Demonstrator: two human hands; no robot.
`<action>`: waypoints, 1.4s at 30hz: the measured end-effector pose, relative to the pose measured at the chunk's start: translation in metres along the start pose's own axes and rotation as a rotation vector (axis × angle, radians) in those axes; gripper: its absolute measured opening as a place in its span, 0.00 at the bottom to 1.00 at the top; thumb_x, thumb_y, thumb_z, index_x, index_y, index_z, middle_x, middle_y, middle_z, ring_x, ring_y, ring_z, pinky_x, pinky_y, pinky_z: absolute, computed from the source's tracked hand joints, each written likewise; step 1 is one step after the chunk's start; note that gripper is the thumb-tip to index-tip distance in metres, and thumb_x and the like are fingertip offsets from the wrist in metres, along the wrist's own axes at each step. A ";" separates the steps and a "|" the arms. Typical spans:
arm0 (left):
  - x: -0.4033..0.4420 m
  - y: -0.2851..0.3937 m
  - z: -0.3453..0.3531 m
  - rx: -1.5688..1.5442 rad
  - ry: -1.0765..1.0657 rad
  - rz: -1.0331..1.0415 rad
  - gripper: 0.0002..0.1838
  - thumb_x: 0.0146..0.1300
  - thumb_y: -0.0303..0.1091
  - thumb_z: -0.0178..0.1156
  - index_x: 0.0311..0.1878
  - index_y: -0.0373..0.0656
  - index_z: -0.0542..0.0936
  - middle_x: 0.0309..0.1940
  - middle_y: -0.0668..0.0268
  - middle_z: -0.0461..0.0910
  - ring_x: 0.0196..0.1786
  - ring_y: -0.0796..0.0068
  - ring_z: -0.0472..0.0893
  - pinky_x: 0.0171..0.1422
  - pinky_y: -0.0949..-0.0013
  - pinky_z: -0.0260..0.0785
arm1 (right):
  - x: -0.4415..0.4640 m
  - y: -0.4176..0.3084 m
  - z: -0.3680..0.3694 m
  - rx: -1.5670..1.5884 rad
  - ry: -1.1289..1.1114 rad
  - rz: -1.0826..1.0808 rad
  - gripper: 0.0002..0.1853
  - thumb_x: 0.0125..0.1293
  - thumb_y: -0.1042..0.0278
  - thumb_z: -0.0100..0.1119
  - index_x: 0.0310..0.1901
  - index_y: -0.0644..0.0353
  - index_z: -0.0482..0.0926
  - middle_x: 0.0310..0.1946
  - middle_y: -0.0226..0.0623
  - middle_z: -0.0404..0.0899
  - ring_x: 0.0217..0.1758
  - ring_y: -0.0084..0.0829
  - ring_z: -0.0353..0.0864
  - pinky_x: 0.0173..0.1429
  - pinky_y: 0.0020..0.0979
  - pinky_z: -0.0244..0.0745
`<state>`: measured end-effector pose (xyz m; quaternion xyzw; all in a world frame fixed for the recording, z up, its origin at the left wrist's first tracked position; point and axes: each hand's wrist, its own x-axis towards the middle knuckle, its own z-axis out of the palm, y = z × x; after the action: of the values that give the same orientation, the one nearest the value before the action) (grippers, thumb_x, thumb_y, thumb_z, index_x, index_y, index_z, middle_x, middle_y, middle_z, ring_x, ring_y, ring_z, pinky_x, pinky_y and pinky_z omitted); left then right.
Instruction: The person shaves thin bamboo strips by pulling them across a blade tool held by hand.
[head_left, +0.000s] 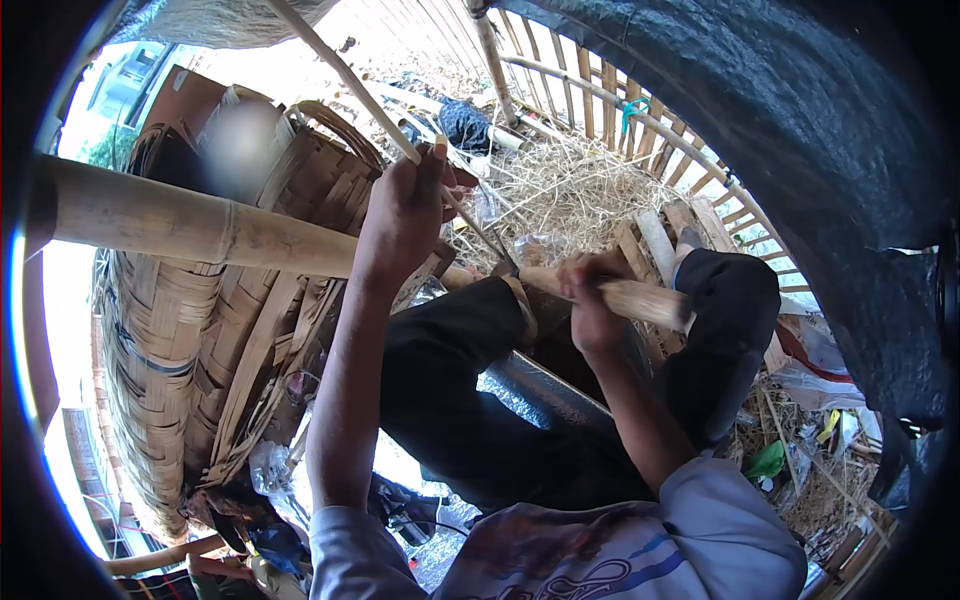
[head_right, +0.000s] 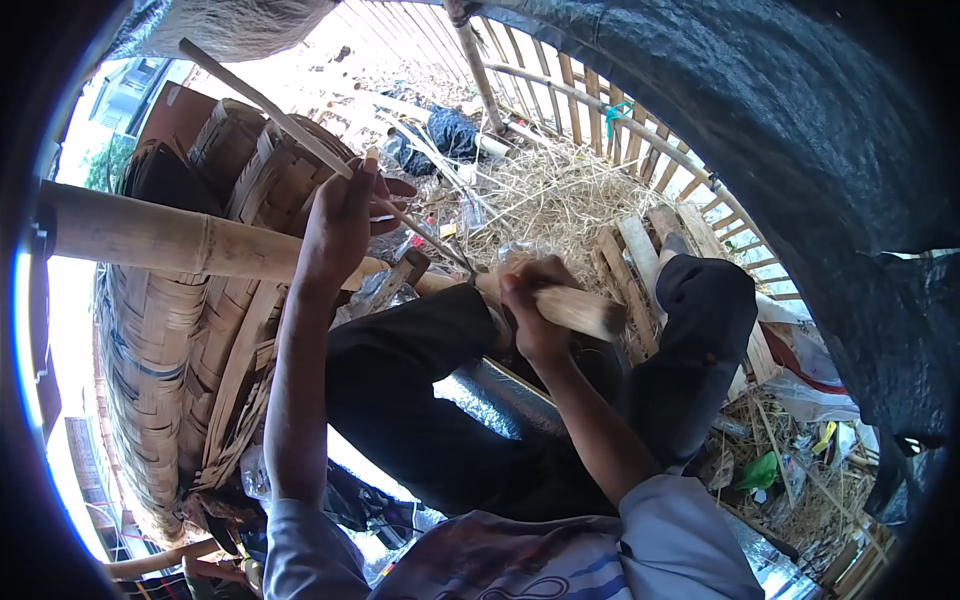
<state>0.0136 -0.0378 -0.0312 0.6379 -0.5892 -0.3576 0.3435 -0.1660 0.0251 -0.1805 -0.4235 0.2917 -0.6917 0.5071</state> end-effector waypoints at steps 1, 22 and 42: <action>0.001 0.000 0.000 -0.020 0.009 -0.031 0.20 0.69 0.48 0.42 0.29 0.41 0.68 0.34 0.56 0.81 0.39 0.70 0.82 0.41 0.70 0.76 | -0.001 0.005 0.001 -0.002 0.037 0.049 0.05 0.61 0.74 0.52 0.33 0.57 0.66 0.20 0.30 0.64 0.24 0.24 0.64 0.40 0.30 0.64; 0.000 -0.010 -0.013 -0.162 -0.008 -0.066 0.20 0.70 0.49 0.41 0.31 0.42 0.69 0.38 0.54 0.81 0.43 0.64 0.82 0.45 0.66 0.76 | -0.001 0.030 -0.013 0.298 0.210 0.108 0.08 0.61 0.76 0.57 0.30 0.58 0.67 0.22 0.29 0.70 0.27 0.17 0.70 0.35 0.23 0.67; 0.000 -0.004 -0.010 -0.143 -0.035 -0.059 0.21 0.70 0.50 0.40 0.30 0.43 0.68 0.39 0.54 0.80 0.42 0.64 0.82 0.45 0.68 0.76 | -0.027 0.141 -0.070 -0.145 0.161 0.357 0.08 0.59 0.76 0.58 0.27 0.58 0.69 0.23 0.28 0.71 0.28 0.17 0.70 0.33 0.21 0.68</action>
<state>0.0242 -0.0379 -0.0296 0.6226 -0.5489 -0.4200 0.3671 -0.1605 0.0044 -0.3390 -0.3441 0.4507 -0.5997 0.5647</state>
